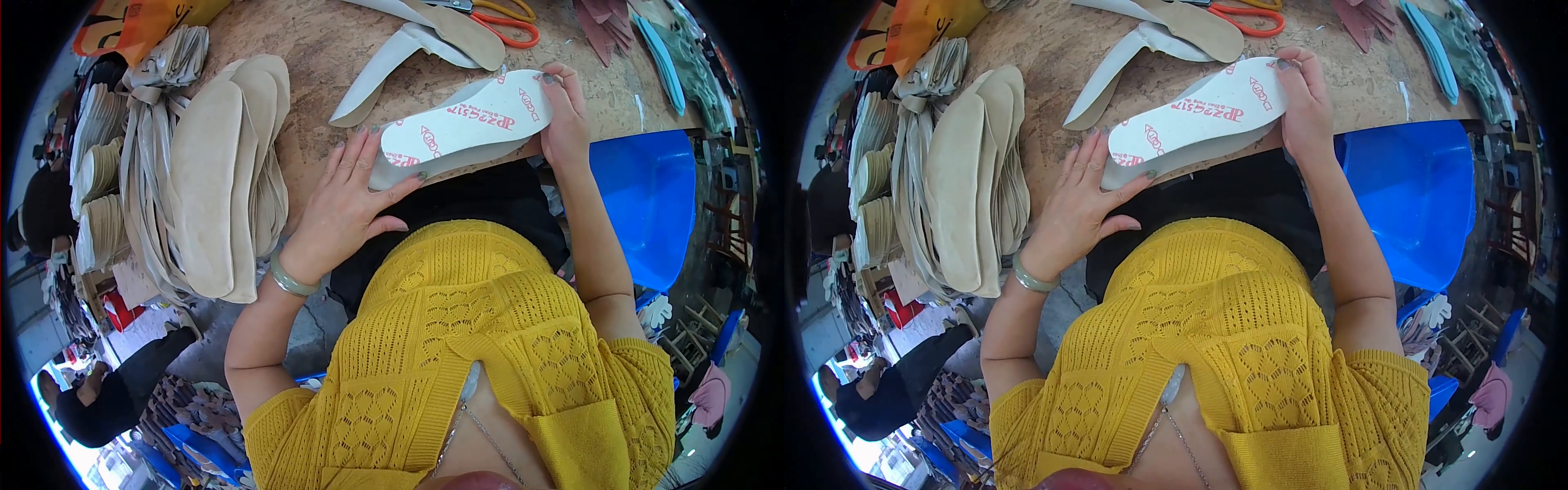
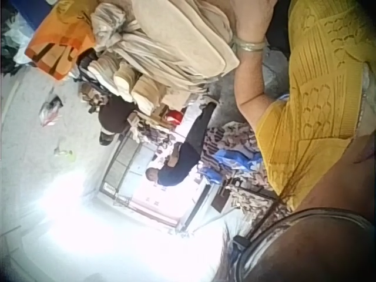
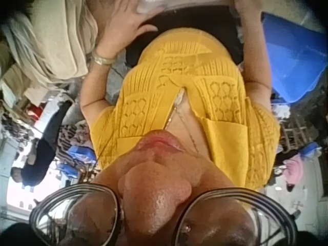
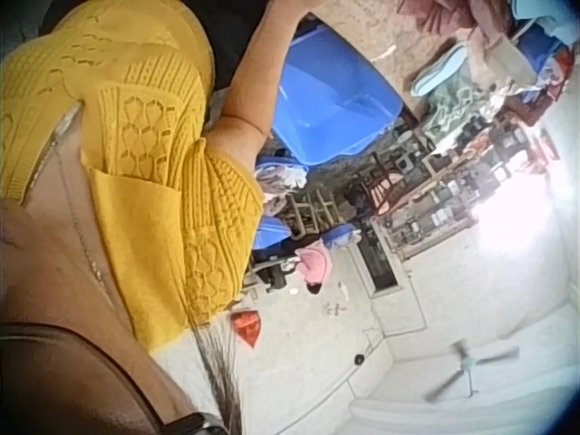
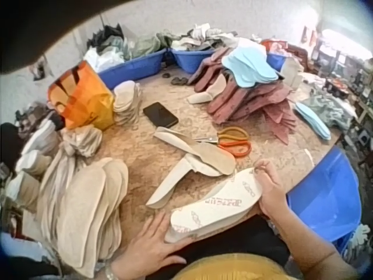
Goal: Organizing and preparing various shoe insoles and component stacks in a workshop environment.
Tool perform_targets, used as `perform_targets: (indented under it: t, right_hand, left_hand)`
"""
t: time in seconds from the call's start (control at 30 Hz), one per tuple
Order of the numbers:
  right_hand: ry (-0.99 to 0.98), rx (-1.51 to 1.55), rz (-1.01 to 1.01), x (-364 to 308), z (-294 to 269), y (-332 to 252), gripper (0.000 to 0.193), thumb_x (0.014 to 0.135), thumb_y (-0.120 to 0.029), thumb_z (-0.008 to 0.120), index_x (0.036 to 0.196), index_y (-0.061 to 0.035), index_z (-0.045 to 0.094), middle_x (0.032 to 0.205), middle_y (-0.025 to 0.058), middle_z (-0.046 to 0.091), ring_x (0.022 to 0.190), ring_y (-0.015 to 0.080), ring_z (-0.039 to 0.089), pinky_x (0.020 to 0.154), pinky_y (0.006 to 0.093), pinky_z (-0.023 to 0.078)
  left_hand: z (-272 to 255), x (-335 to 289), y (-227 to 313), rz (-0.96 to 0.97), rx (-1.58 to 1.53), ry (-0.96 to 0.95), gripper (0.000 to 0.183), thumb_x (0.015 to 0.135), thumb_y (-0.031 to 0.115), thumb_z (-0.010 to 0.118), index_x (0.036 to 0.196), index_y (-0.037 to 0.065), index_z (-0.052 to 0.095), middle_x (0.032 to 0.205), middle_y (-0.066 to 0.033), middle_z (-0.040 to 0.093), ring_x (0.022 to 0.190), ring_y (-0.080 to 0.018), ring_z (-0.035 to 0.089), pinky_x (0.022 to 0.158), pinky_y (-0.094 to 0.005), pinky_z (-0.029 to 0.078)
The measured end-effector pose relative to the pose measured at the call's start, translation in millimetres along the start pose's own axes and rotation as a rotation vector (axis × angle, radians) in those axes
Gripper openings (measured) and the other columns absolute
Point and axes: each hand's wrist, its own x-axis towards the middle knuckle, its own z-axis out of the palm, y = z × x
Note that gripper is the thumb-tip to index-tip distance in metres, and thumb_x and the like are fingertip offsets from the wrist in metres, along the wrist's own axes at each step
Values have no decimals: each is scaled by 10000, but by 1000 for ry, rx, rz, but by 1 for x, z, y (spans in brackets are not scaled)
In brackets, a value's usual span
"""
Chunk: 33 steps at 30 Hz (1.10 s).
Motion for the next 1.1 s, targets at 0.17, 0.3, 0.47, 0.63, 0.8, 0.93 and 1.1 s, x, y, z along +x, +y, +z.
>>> perform_targets:
  t: [0.17,0.3,0.47,0.63,0.8,0.93,1.1]
  right_hand:
    - [-28,-296,-140,-1,-5,7,168,928,-71,457,1080,-58,530,973,20,535,870,62,491,769,203,409]
    - [-34,-380,-182,-2,-5,6,180,925,-62,453,1090,-51,523,970,15,529,881,62,476,795,208,401]
    - [-57,-558,-280,-3,-5,2,188,920,-50,445,1094,-42,516,972,24,537,879,74,495,800,216,411]
    - [-54,-506,-248,-8,2,-1,185,913,-45,433,1077,-39,519,960,40,550,887,92,520,801,225,421]
    - [-77,-523,-273,-6,-2,7,196,896,-46,468,1084,-31,520,961,59,562,875,110,532,791,249,437]
    - [-81,-514,-358,-6,-3,5,316,842,-84,621,1123,-30,487,1031,83,545,900,156,543,808,284,459]
    - [-21,-749,-411,-4,-10,3,502,739,-132,754,1141,-37,469,1067,106,468,940,215,537,826,309,480]
  left_hand:
    - [-4,1,2,2,-11,-16,602,703,391,724,1274,283,563,1427,-256,313,1333,-414,299,1068,-516,281]
    - [-4,2,2,4,1,-23,596,704,397,722,1268,279,567,1428,-257,308,1335,-414,294,1067,-525,278]
    - [-9,6,3,5,10,6,573,704,417,720,1236,255,583,1421,-231,342,1319,-402,333,1062,-538,273]
    - [5,48,23,7,-98,308,528,702,338,761,1165,142,600,1290,-164,492,1207,-351,460,1000,-498,350]
    - [22,89,35,-84,-317,299,560,657,124,779,1170,75,560,1111,-135,550,1031,-325,505,878,-390,430]
    - [25,89,34,-90,-344,341,511,683,99,758,1157,67,569,1111,-113,576,1032,-313,519,901,-378,427]
    - [24,90,37,-123,-410,383,453,701,66,736,1126,67,580,1129,-119,579,1049,-293,540,917,-367,433]
